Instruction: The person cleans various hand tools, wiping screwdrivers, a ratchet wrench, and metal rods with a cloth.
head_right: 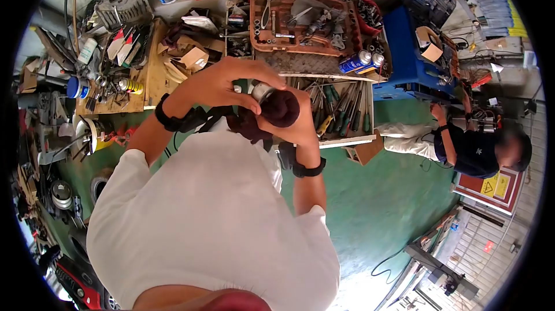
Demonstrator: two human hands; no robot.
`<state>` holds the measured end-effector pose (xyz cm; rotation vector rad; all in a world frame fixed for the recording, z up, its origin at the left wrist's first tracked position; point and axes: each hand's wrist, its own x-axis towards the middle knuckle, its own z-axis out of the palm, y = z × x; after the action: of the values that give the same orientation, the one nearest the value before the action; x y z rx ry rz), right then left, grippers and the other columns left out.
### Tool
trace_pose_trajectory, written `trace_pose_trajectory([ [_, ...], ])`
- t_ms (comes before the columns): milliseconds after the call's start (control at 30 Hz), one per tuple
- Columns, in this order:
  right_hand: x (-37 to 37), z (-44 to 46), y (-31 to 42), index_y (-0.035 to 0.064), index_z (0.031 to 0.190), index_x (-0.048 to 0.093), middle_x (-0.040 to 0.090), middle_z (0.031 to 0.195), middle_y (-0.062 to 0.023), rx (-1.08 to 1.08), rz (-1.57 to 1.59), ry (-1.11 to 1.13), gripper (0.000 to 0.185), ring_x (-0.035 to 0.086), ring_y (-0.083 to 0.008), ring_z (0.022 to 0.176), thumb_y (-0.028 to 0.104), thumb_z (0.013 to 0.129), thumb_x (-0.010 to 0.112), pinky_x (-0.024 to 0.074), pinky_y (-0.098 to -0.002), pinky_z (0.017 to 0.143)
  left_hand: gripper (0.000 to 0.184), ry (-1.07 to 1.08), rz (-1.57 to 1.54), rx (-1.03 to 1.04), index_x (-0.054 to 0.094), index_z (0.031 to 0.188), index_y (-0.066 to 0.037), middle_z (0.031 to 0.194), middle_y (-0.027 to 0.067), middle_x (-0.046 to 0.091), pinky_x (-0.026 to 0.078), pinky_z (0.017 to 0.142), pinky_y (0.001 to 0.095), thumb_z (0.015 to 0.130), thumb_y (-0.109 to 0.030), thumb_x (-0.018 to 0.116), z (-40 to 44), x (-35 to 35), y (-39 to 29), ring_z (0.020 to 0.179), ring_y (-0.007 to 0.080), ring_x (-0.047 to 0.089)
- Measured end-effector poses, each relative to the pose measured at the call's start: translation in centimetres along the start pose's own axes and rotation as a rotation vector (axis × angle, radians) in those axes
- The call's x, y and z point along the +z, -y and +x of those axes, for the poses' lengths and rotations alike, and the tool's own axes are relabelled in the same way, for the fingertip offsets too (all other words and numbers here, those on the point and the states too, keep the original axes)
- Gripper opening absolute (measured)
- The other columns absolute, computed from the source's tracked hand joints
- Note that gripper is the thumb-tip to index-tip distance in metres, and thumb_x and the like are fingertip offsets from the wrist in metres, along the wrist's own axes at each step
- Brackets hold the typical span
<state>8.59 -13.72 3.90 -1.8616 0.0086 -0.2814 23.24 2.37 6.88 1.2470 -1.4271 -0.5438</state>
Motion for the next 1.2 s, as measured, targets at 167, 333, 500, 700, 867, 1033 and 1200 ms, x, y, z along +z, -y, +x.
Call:
trace_pose_trajectory([
  [167, -0.3, 0.2, 0.1, 0.0022, 0.089, 0.061, 0.059, 0.07, -0.0022, 0.046, -0.062, -0.015, 0.037, 0.052, -0.0089, 0.064, 0.006, 0.058, 0.08, 0.0458, -0.0252, 0.061, 0.042, -0.128, 0.133, -0.003, 0.065, 0.113, -0.006, 0.113, 0.0091, 0.068, 0.052, 0.088, 0.0354, 0.075, -0.018, 0.081, -0.2, 0.8, -0.3, 0.102, 0.0277, 0.066],
  [333, 1.2, -0.6, -1.7, 0.0039, 0.104, 0.062, 0.064, 0.087, -0.008, -0.064, -0.061, -0.226, 0.05, 0.062, -0.0206, 0.073, 0.002, 0.057, 0.08, 0.0509, -0.0302, 0.07, 0.042, -0.242, 0.227, 0.112, 0.064, 0.113, -0.008, 0.11, 0.0097, 0.068, 0.054, 0.084, 0.0344, 0.076, -0.018, 0.08, -0.2, 2.0, 0.1, 0.099, 0.0282, 0.068],
  [500, 1.5, -0.8, -2.7, 0.0041, 0.112, 0.061, 0.064, 0.105, -0.0131, -0.218, -0.266, -0.245, 0.059, 0.064, -0.0307, 0.093, 0.003, 0.057, 0.081, 0.0533, -0.0369, 0.081, 0.036, -0.412, 0.302, 0.08, 0.066, 0.109, -0.009, 0.108, 0.007, 0.068, 0.054, 0.078, 0.0326, 0.076, -0.017, 0.079, -0.9, 2.8, -0.2, 0.092, 0.0258, 0.067],
  [700, 2.7, -1.6, -4.5, 0.0012, 0.119, 0.057, 0.061, 0.114, -0.0174, -0.168, -0.365, -0.214, 0.066, 0.062, -0.0355, 0.104, 0.006, 0.059, 0.084, 0.0532, -0.0406, 0.085, 0.038, -0.459, 0.21, 0.125, 0.066, 0.109, -0.008, 0.108, 0.008, 0.068, 0.054, 0.078, 0.0329, 0.074, -0.012, 0.08, -0.8, 3.8, -1.0, 0.092, 0.025, 0.068],
  [867, 2.9, -2.1, -2.6, -0.001, 0.118, 0.056, 0.064, 0.104, -0.0154, -0.215, -0.289, -0.271, 0.064, 0.066, -0.025, 0.088, 0.009, 0.061, 0.083, 0.0522, -0.0331, 0.078, 0.04, -0.373, 0.182, 0.088, 0.066, 0.109, -0.006, 0.111, 0.0099, 0.068, 0.054, 0.081, 0.0326, 0.073, -0.01, 0.082, -1.2, 4.5, 0.1, 0.097, 0.0251, 0.068],
  [1033, 3.0, -1.6, -3.5, -0.0011, 0.117, 0.056, 0.065, 0.103, -0.0145, -0.26, -0.326, -0.307, 0.058, 0.066, -0.023, 0.088, 0.007, 0.065, 0.08, 0.052, -0.0315, 0.078, 0.044, -0.403, 0.216, 0.139, 0.066, 0.11, -0.005, 0.111, 0.0128, 0.068, 0.055, 0.079, 0.0317, 0.07, -0.01, 0.083, -0.9, 3.8, -1.4, 0.094, 0.0257, 0.069],
  [1200, 3.3, -3.0, -5.3, -0.0015, 0.111, 0.058, 0.067, 0.097, -0.0153, -0.067, -0.2, -0.272, 0.048, 0.067, -0.0232, 0.081, 0.006, 0.068, 0.078, 0.0526, -0.0321, 0.072, 0.042, -0.421, 0.207, 0.164, 0.066, 0.11, -0.006, 0.111, 0.0119, 0.068, 0.054, 0.078, 0.0324, 0.07, -0.005, 0.08, -0.6, 2.9, -3.2, 0.093, 0.0255, 0.068],
])
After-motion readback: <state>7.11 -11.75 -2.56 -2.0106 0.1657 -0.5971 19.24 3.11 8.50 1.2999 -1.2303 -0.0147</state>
